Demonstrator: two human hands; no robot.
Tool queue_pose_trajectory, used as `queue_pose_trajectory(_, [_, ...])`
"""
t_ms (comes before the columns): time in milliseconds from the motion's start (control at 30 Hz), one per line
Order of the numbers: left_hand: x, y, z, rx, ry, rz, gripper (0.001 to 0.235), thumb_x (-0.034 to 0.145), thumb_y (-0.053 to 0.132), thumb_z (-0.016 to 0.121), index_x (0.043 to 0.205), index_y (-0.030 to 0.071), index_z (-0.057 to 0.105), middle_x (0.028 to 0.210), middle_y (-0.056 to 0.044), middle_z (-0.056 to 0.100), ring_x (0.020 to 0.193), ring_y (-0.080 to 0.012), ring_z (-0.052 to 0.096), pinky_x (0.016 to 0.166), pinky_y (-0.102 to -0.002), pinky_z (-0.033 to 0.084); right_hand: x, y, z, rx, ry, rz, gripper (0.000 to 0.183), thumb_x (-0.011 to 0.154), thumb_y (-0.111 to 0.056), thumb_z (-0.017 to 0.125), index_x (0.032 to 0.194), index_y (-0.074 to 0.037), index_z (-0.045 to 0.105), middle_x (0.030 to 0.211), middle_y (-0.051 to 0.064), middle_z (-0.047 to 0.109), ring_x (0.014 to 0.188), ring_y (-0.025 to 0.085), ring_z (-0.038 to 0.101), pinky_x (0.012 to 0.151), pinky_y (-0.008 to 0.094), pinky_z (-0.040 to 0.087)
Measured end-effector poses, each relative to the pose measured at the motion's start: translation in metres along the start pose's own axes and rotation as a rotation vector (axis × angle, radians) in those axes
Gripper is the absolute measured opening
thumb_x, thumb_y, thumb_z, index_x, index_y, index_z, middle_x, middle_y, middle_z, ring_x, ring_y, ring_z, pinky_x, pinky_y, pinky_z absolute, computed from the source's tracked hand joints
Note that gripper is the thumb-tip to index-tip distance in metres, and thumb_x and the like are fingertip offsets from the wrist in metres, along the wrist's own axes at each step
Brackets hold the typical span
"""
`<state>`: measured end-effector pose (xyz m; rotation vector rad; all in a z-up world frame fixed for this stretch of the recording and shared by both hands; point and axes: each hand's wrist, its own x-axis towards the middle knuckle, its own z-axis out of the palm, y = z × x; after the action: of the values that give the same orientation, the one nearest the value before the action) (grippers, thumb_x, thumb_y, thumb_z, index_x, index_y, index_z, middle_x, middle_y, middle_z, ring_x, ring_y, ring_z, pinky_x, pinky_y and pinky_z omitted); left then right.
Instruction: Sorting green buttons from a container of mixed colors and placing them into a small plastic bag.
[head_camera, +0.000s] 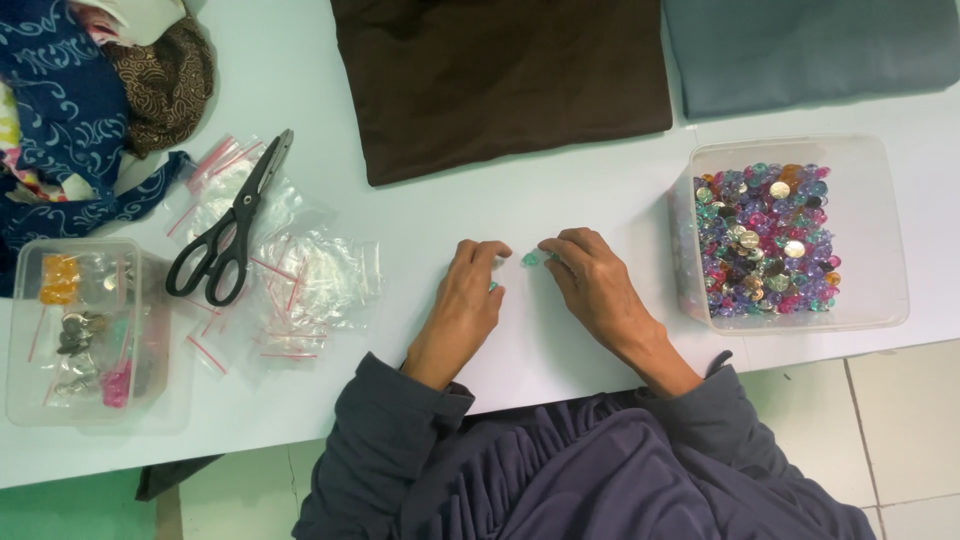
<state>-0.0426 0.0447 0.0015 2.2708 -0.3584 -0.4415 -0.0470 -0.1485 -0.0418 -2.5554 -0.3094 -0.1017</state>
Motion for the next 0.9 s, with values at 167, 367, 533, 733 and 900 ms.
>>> queue_pose_trajectory(167, [0.02, 0.015, 0.015, -0.025, 0.023, 0.041, 0.048, 0.09, -0.012, 0.063, 0.135, -0.004, 0.049, 0.116, -0.023, 0.054, 0.115, -0.0409, 0.063, 0.091, -0.044, 0.06, -0.001, -0.003, -0.002, 0.033, 0.015, 0.007, 0.023, 0.092, 0.002, 0.071, 0.115, 0.0, 0.074, 0.101, 0.014, 0.07, 0.094, 0.024, 0.074, 0.071, 0.026, 0.064])
queue_pose_trajectory(367, [0.035, 0.014, 0.029, 0.032, 0.029, 0.096, 0.049, 0.089, -0.008, 0.067, 0.135, -0.002, 0.05, 0.112, -0.022, 0.054, 0.107, -0.0396, 0.065, 0.087, -0.043, 0.059, -0.006, 0.006, -0.003, 0.065, 0.013, 0.015, 0.026, 0.094, 0.0, 0.07, 0.12, 0.001, 0.072, 0.104, 0.013, 0.068, 0.092, 0.023, 0.074, 0.072, 0.027, 0.064])
queue_pose_trajectory(533, [0.042, 0.027, 0.023, 0.257, 0.127, 0.17, 0.047, 0.088, 0.005, 0.075, 0.131, 0.002, 0.058, 0.109, -0.019, 0.058, 0.1, -0.0358, 0.066, 0.081, -0.047, 0.057, -0.025, 0.008, -0.035, 0.092, 0.126, -0.037, 0.029, 0.097, 0.0, 0.066, 0.126, -0.002, 0.069, 0.108, 0.011, 0.064, 0.093, 0.022, 0.072, 0.079, 0.032, 0.064])
queue_pose_trajectory(733, [0.085, 0.085, 0.053, 0.289, 0.327, 0.527, 0.023, 0.085, 0.009, 0.075, 0.107, 0.005, 0.069, 0.098, -0.011, 0.055, 0.092, -0.0347, 0.061, 0.074, -0.047, 0.053, -0.036, 0.048, -0.105, -0.02, 0.321, -0.082, 0.023, 0.098, -0.001, 0.07, 0.12, -0.008, 0.076, 0.11, 0.009, 0.068, 0.099, 0.028, 0.069, 0.083, 0.037, 0.058])
queue_pose_trajectory(900, [0.139, 0.113, 0.131, 0.461, 0.412, 0.692, 0.014, 0.068, -0.005, 0.079, 0.072, 0.004, 0.069, 0.093, -0.011, 0.05, 0.089, -0.0261, 0.051, 0.066, -0.038, 0.045, -0.027, 0.125, -0.116, -0.203, 0.209, 0.016, 0.017, 0.096, 0.008, 0.073, 0.109, 0.0, 0.078, 0.104, 0.014, 0.068, 0.091, 0.037, 0.071, 0.073, 0.042, 0.058])
